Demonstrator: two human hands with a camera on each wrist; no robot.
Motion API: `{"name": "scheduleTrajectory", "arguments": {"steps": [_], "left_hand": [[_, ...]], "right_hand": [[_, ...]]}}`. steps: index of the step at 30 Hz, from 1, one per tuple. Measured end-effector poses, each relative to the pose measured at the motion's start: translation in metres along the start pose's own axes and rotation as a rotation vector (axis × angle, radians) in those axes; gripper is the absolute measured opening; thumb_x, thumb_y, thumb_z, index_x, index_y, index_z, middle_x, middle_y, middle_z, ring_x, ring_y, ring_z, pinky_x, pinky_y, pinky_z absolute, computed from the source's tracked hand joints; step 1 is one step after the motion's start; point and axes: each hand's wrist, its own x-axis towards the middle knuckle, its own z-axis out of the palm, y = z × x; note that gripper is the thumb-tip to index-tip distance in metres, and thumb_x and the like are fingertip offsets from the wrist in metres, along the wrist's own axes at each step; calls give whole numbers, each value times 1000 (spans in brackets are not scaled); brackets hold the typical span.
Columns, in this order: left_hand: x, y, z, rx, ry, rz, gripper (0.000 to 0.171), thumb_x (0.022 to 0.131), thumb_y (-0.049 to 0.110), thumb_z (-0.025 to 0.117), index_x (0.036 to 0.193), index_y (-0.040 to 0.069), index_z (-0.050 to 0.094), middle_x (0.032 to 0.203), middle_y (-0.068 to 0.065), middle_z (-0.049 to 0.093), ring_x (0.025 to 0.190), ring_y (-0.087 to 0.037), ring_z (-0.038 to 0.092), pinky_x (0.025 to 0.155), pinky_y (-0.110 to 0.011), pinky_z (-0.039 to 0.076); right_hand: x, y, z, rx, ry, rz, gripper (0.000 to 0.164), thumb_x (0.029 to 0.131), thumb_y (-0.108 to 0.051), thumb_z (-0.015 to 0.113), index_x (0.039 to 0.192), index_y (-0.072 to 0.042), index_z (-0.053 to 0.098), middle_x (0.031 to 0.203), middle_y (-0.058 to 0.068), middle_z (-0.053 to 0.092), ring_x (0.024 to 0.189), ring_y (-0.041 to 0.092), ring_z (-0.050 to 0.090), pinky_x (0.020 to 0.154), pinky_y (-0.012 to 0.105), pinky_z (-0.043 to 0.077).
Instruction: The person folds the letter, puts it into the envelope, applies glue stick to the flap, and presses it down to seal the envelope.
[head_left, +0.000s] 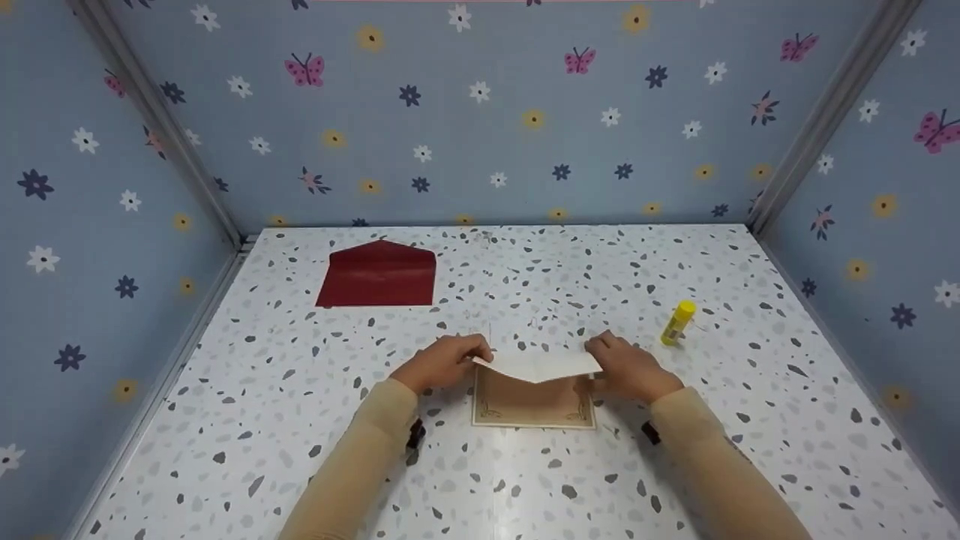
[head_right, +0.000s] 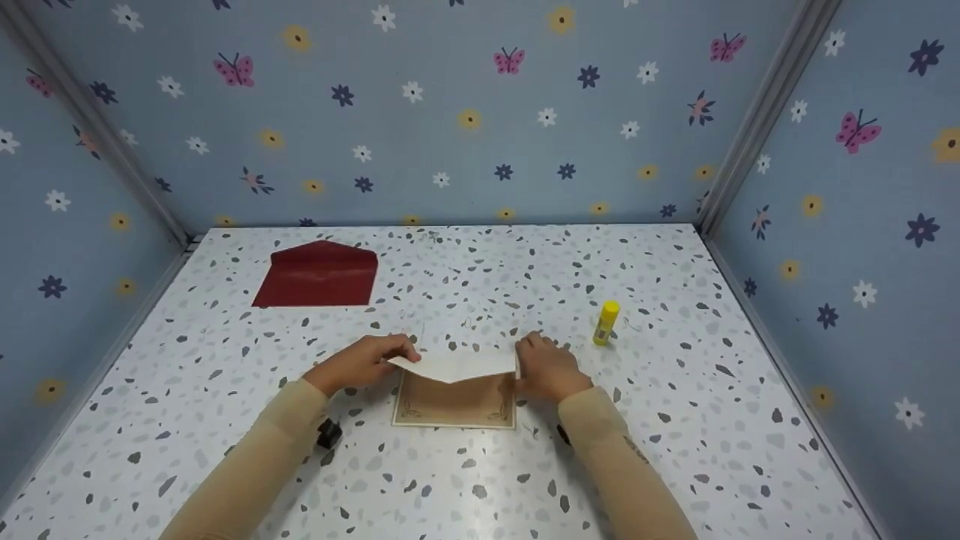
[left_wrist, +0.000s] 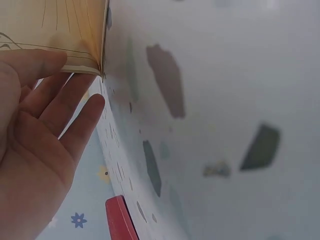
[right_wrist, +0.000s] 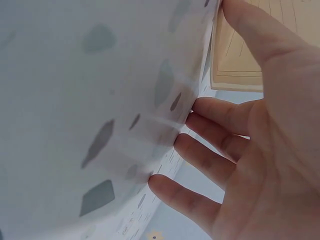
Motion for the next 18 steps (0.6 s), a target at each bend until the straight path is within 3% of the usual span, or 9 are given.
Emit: {"name": "scheduleTrajectory", "arguments": {"steps": [4,13,18], "left_hand": [[0,0,1,12,-18,-17,25,99,-4,51,108,13,67,116,-2,70,113,-18,62,97,-37,49],[-4,-1,3,40,-50,-37,24,98,3,60,115,14,72,118,1,69,116,-19,60,102,-36,46],[-5,-1,1,6,-86,-86,32,97,2,57,123,16,70,126,2,65,122,-20,56,106,-38,43]], "right_hand": [[3,-2,0,-41,-27,21,72,88,-39,78,142,-2,49,134,14,51,121,32,52,99,49,48],[5,-6,0,1,-99,155,76,89,-38,76,150,-7,42,146,14,45,132,35,47,107,51,41],[4,-6,-1,7,-89,147,78,88,-38,77,150,-7,43,145,14,45,132,35,47,107,51,41]]}}
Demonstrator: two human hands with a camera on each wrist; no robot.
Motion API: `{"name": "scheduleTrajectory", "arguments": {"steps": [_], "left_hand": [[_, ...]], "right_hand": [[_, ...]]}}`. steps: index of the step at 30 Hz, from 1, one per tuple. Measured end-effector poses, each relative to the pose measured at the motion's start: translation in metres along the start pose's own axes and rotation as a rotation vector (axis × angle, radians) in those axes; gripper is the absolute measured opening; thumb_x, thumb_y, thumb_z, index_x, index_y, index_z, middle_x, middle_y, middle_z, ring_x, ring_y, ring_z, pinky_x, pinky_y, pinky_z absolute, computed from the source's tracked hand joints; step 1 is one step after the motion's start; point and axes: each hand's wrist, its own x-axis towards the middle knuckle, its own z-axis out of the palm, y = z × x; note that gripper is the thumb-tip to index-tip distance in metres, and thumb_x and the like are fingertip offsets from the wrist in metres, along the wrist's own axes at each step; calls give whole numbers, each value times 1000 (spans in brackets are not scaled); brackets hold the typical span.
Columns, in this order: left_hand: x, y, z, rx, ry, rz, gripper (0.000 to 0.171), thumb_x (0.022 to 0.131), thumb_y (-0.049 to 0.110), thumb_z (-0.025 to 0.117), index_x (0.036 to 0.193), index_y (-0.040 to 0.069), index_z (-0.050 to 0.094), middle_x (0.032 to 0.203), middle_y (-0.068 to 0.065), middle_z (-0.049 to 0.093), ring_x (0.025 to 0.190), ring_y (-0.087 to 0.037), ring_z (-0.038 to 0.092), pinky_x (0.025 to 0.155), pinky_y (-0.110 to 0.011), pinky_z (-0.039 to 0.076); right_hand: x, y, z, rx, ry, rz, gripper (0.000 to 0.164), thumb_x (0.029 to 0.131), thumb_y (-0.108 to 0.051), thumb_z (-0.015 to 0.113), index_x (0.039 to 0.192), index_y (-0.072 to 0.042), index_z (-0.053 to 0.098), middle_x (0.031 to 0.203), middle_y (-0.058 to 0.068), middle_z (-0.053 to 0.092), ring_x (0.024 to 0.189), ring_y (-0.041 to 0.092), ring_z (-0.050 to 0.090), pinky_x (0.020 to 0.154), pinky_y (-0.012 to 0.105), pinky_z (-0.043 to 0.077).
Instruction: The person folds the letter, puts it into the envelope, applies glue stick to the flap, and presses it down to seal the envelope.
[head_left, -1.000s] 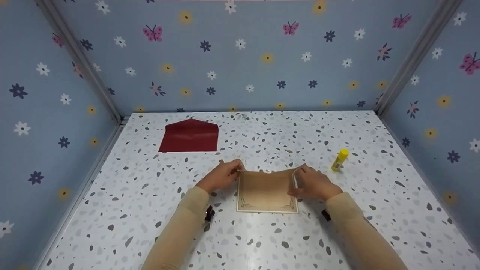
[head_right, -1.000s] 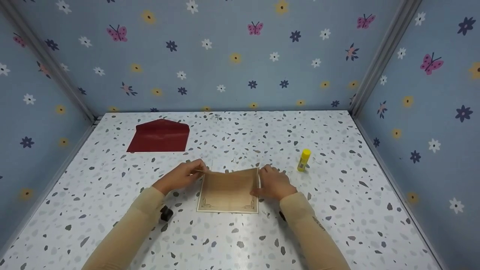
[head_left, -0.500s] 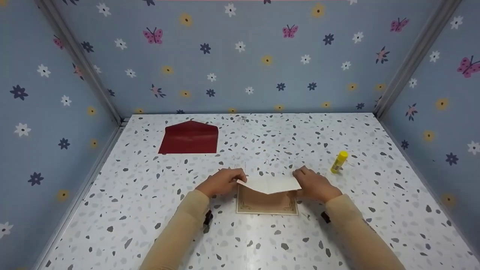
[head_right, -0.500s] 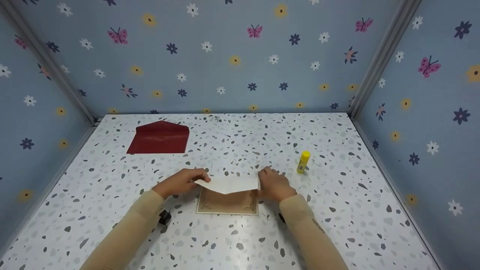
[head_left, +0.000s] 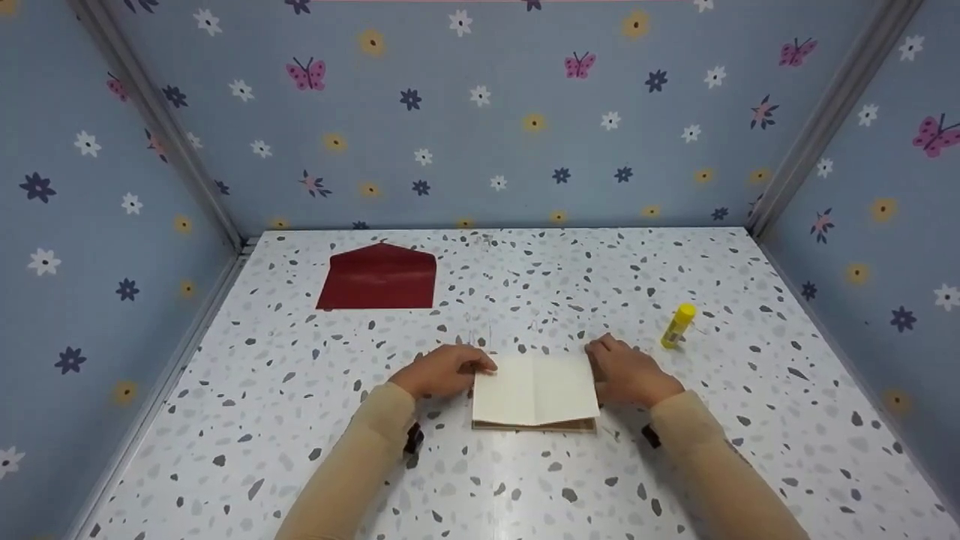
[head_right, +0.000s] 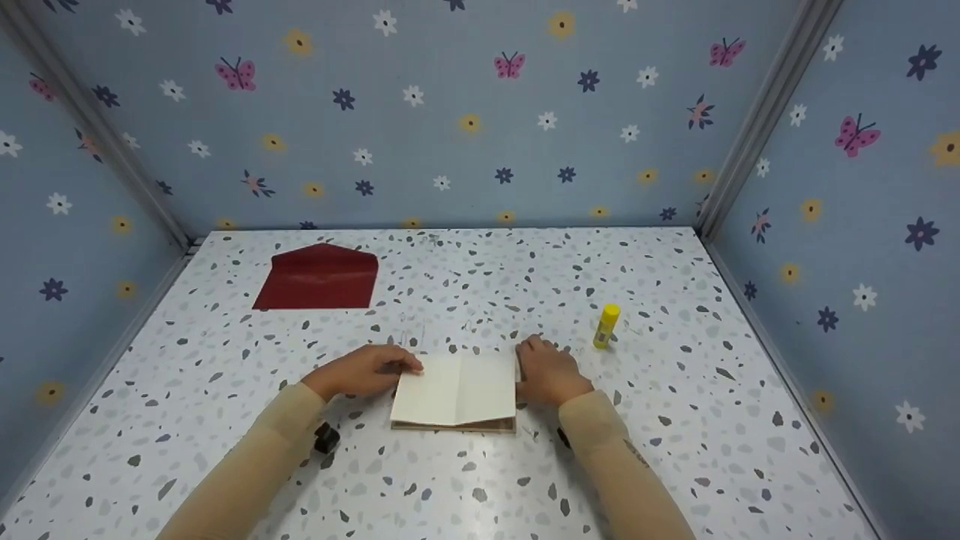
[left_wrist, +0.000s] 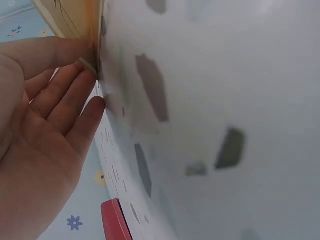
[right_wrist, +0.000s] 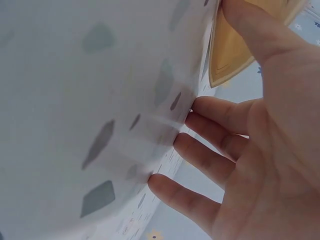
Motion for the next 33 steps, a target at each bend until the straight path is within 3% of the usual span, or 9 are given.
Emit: {"name": "scheduleTrajectory", "arguments": {"steps": [4,8,13,18,25,33], "left_hand": [[-1,2,-1,-52,-24,-67,38,96,5,55,130,17,68,131,2,63,126,-22,54,107,-41,42],[-1,4,-1,-51,-35,-68,36,96,14,63,132,14,67,131,0,61,124,-21,54,106,-40,42],[1,9,3,33,-34,-16,51,88,25,79,135,10,64,133,-5,58,123,-23,53,108,-40,40],[2,16,10,173,-39,-8,71,81,35,85,142,12,57,147,-8,48,137,-29,41,114,-42,32],[1,20,13,189,-54,-42,75,82,35,84,147,14,53,155,-6,40,145,-29,30,117,-43,27],[2,20,13,198,-65,-51,76,82,36,83,147,14,52,156,-5,39,145,-28,30,117,-43,26]], "right_hand": [[-1,0,0,-6,15,-23,77,88,-38,77,149,-5,43,143,15,46,130,36,48,106,51,42],[-2,1,0,-17,20,-47,74,90,-37,75,149,-5,43,143,15,46,130,36,48,105,51,42],[-1,2,1,-12,20,-40,73,91,-36,75,149,-6,43,144,15,46,131,37,47,107,52,41],[0,4,1,-11,17,-34,74,90,-37,75,150,-6,43,144,15,46,130,37,47,107,52,40],[0,7,1,11,7,-34,74,90,-40,74,150,-8,44,144,13,46,131,35,47,108,51,39],[3,20,-11,95,-34,-98,49,100,-23,63,144,-6,51,142,13,48,133,34,46,108,51,39]]}}
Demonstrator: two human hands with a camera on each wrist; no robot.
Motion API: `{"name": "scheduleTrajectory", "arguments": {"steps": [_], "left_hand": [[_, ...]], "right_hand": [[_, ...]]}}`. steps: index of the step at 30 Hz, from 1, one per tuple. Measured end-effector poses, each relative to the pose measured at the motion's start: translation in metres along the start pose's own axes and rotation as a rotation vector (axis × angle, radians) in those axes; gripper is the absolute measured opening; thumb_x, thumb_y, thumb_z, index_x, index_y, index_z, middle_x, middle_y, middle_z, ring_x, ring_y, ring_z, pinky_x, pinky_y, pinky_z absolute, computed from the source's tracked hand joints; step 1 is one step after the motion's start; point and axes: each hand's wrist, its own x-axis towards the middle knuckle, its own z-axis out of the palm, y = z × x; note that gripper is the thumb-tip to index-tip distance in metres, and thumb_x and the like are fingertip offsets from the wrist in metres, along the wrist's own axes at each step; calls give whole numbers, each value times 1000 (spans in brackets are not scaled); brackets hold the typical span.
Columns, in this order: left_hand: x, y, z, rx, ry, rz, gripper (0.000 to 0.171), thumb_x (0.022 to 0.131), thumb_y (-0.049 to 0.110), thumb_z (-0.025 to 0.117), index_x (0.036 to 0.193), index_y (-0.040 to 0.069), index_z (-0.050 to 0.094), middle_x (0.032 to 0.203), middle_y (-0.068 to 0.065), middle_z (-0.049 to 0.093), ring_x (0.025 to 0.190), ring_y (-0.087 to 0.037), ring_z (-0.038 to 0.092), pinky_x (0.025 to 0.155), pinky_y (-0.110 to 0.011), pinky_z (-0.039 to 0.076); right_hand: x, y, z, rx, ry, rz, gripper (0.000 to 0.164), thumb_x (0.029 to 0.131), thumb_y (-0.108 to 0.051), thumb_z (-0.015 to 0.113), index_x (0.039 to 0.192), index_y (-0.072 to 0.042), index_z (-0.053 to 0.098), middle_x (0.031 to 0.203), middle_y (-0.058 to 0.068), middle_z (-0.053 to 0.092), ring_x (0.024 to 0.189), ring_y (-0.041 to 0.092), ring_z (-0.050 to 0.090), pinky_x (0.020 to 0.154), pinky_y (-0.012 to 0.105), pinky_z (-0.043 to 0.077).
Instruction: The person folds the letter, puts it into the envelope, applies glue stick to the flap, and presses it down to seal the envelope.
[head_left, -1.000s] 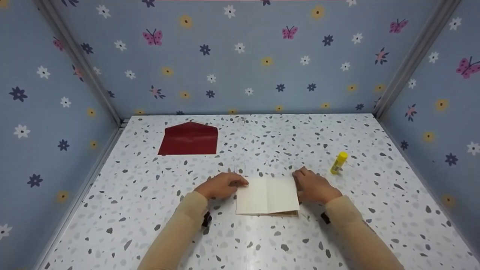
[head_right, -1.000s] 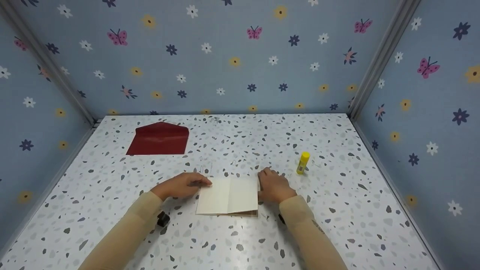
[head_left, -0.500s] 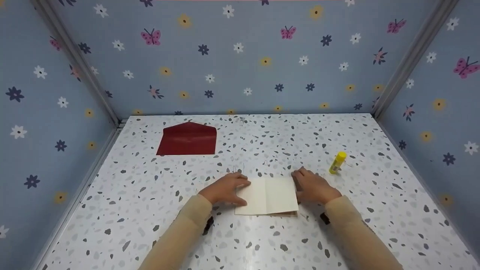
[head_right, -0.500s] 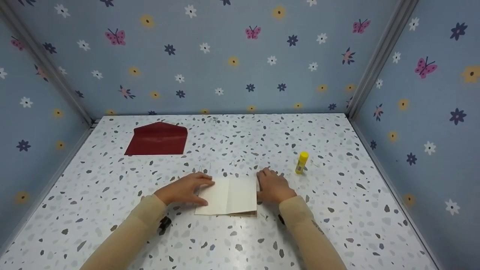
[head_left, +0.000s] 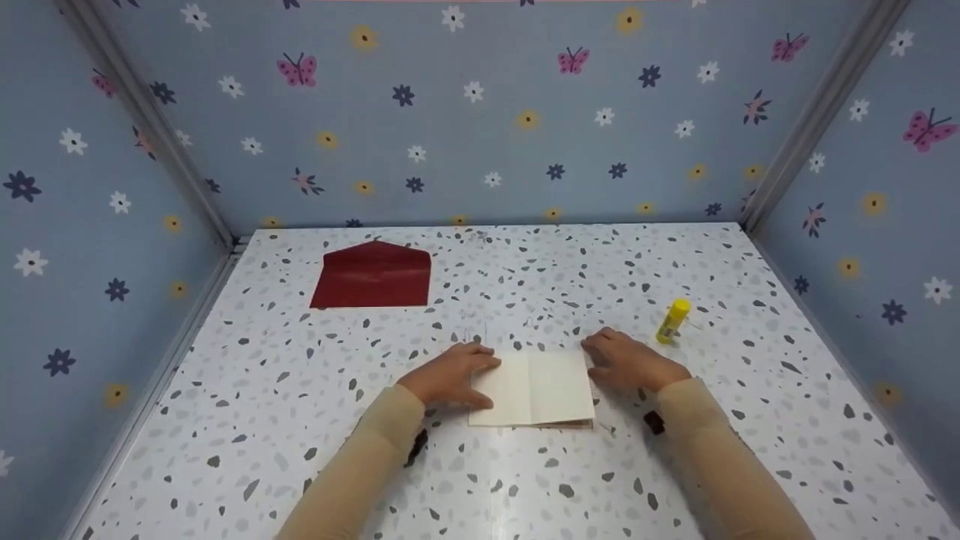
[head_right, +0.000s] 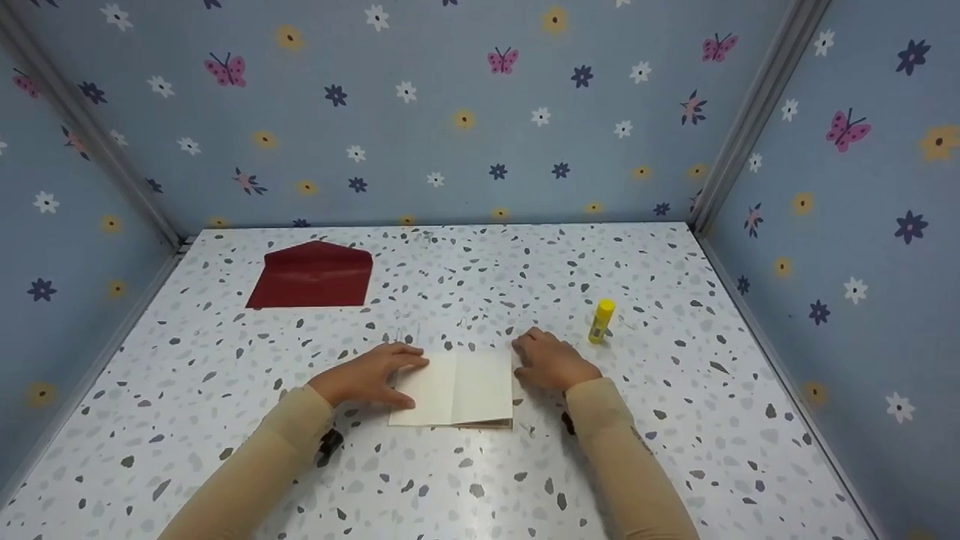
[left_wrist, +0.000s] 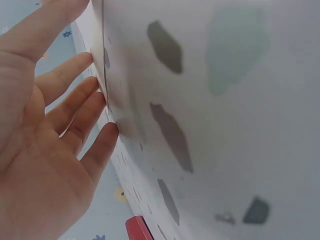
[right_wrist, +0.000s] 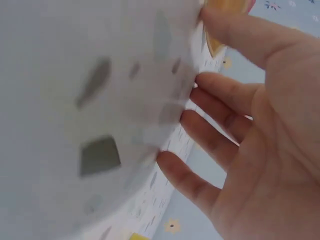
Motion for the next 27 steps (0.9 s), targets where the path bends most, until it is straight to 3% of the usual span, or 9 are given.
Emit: {"name": "scheduleTrajectory", "arguments": {"steps": [6,8,11,17,23,27], "left_hand": [[2,5,-3,9,-14,-22,74,81,33,85,145,14,55,153,-7,42,143,-27,33,116,-42,28],[3,7,-5,11,-16,-34,74,79,32,86,144,15,56,150,-6,45,140,-26,37,115,-41,31],[5,10,-8,23,-23,-49,74,77,31,88,142,17,57,142,-5,49,133,-24,44,111,-40,37],[11,16,-12,87,-44,-80,77,74,33,90,142,18,58,134,-5,52,125,-24,47,106,-40,42],[15,20,-13,144,-53,-87,79,72,35,91,142,19,58,131,-6,53,121,-25,50,102,-40,46],[16,23,-14,146,-46,-108,81,69,33,93,141,20,59,125,-4,55,116,-23,52,98,-38,47]], "right_hand": [[8,-6,-8,68,0,9,37,105,-19,51,140,-7,56,138,15,54,132,35,47,108,53,38],[10,-12,-9,72,-9,45,38,106,-21,50,142,-10,55,142,14,53,134,34,45,110,54,36],[15,-22,-9,50,-9,30,37,106,-20,51,140,-9,56,141,14,55,133,34,47,109,53,38],[22,-40,-2,-86,76,-142,33,104,-22,55,132,-8,64,130,11,61,123,32,56,104,48,45],[27,-56,9,-244,219,-354,25,97,-11,62,120,-4,71,119,13,64,107,32,61,93,44,52],[29,-63,16,-337,247,-413,24,93,-10,64,116,-5,72,114,12,64,101,30,61,86,43,53]]}}
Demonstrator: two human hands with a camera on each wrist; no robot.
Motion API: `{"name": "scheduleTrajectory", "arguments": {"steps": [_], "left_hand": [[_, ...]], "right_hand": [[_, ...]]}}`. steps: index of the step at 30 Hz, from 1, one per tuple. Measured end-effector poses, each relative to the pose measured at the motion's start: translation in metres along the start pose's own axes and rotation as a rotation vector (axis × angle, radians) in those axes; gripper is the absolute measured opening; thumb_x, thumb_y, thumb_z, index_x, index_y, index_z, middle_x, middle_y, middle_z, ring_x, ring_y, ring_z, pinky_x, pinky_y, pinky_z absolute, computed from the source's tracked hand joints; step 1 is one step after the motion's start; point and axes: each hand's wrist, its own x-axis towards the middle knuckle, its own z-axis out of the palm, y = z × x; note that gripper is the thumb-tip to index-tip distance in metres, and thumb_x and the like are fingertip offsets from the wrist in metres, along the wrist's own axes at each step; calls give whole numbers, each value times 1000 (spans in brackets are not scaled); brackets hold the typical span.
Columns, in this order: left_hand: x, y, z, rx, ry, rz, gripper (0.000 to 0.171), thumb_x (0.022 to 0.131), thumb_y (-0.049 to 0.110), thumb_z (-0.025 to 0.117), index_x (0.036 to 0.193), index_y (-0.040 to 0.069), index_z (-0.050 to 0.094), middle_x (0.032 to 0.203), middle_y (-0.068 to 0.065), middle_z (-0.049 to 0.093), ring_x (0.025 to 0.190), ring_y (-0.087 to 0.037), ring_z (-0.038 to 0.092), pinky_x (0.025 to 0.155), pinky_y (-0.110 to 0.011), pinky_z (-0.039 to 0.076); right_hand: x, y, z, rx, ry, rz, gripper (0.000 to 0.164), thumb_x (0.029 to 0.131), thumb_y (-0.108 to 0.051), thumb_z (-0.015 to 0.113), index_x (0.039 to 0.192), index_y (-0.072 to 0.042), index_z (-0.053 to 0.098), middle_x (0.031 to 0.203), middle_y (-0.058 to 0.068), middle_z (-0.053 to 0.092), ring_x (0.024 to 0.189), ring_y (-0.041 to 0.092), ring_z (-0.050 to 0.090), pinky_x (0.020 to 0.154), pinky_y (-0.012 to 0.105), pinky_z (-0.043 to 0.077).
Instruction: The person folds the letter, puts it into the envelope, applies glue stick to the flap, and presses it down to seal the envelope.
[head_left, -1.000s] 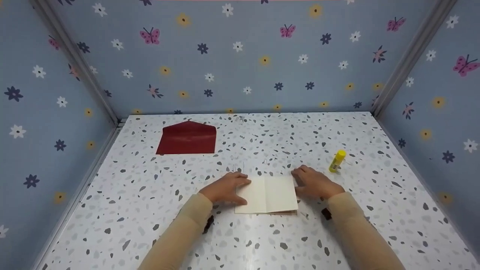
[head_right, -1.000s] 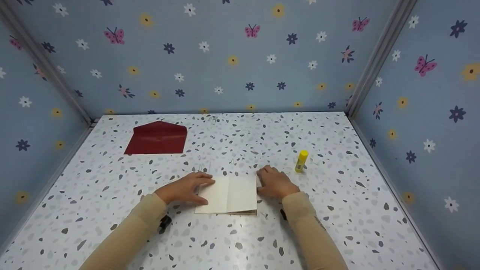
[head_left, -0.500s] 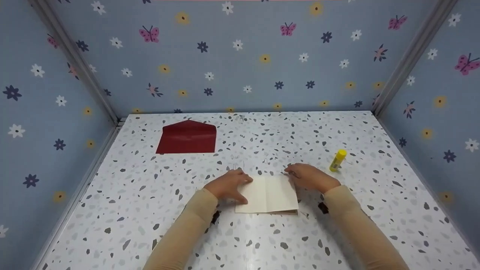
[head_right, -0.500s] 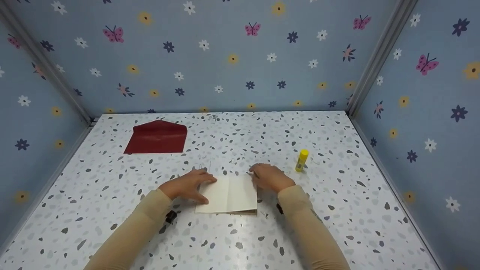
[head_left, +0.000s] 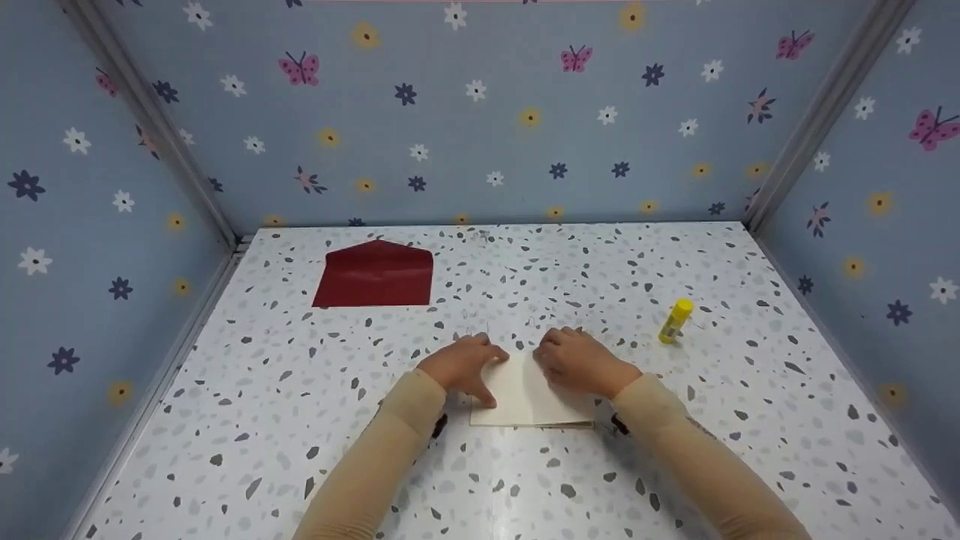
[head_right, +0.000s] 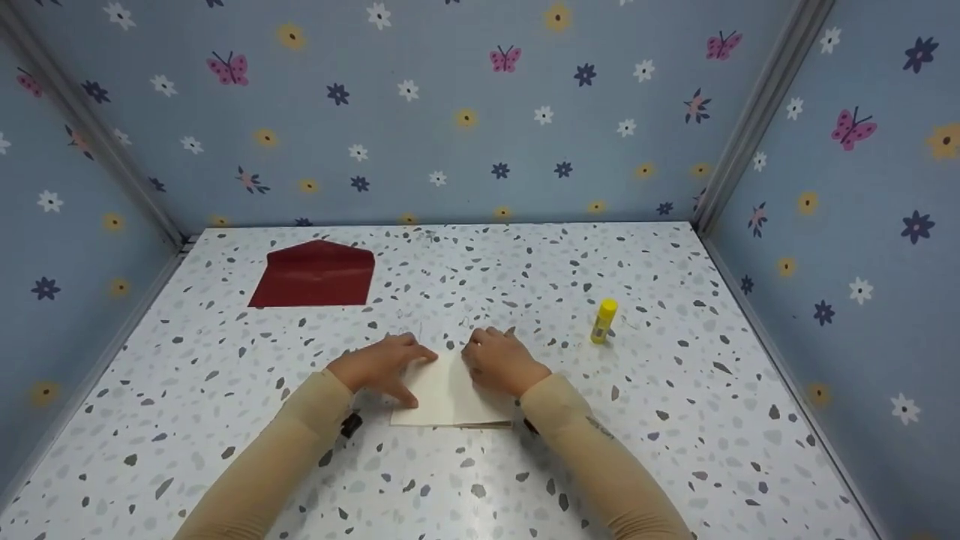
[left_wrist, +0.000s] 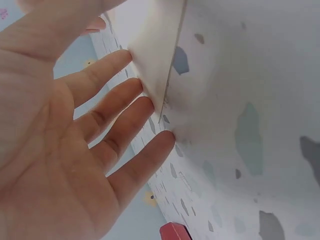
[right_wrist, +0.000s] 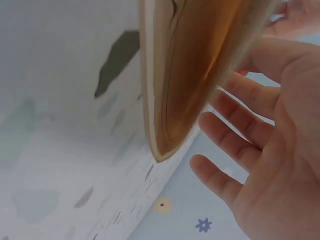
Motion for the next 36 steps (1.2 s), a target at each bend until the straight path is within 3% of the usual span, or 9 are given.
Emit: {"name": "scheduleTrajectory", "arguments": {"steps": [12,22,30,36], "left_hand": [[4,14,0,127,7,-32,88,63,33,92,144,26,57,113,-3,51,98,-20,50,79,-35,50],[7,30,1,257,-19,-74,95,62,39,92,148,31,51,130,-13,49,106,-29,52,87,-44,51],[7,27,2,245,-5,-67,94,63,40,91,147,27,52,122,-8,51,104,-25,50,86,-43,50],[4,22,2,198,-1,-52,91,66,35,90,148,25,52,112,-4,49,96,-21,48,80,-38,49]], "right_hand": [[5,-4,10,-16,16,-15,28,92,-12,68,119,-6,68,104,12,62,92,30,61,75,42,55],[4,-9,8,-38,-2,38,28,95,-17,66,121,-7,69,110,13,63,97,33,62,76,46,56],[5,-10,6,-85,-63,117,30,100,-24,60,127,-14,68,115,9,63,102,30,63,86,52,53],[2,-11,7,-114,-38,109,29,99,-25,61,125,-17,70,112,7,63,100,29,63,82,52,54]]}}
